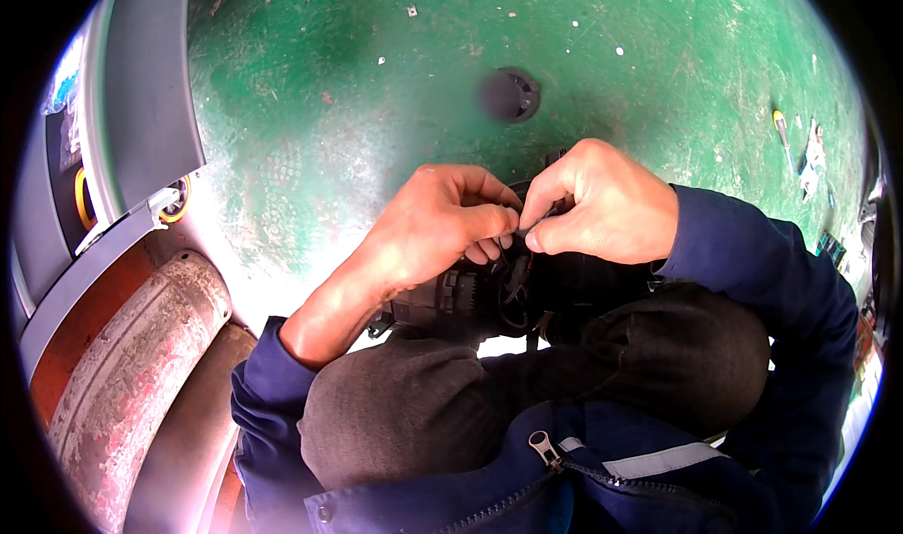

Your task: The person holds a black plastic automotive part and wraps electrical tape around a wire connector on the part. The person repeatedly tears off pieces of tape and wraps them around the connector, then repositions the part to continue wrapping.

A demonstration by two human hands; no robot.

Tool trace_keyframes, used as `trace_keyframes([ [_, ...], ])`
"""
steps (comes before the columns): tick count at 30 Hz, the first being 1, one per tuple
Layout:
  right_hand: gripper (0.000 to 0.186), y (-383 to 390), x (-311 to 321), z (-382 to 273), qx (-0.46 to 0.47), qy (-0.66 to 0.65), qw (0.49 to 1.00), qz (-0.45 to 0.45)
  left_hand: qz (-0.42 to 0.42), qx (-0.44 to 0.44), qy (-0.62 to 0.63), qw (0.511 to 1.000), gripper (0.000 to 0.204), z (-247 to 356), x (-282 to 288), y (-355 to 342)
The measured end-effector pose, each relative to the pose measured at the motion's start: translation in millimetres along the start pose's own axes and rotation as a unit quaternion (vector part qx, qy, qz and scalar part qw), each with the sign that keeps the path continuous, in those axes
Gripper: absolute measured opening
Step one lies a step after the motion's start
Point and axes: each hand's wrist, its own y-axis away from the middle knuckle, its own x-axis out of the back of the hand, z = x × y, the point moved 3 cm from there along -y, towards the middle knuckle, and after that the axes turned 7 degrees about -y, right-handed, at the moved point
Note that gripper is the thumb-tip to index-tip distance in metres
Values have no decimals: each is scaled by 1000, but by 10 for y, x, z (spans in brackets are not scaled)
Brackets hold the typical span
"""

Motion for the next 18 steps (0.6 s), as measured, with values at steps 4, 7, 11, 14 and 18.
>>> trace_keyframes([
  [4,14,-1,-59,-16,-7,52,999,11,3,9,21,1000,26,-29,7,-5],
  [7,15,26,-114,-30,81,148,985,45,14,8,26,1000,26,-45,13,-6],
  [11,23,112,-143,-68,146,223,963,33,25,3,34,999,29,-59,10,-15],
  [14,32,189,-124,-168,173,299,938,15,30,1,23,999,30,-47,27,-1],
  [18,17,226,-120,-128,245,380,892,18,41,-4,-9,999,27,-56,63,4],
])
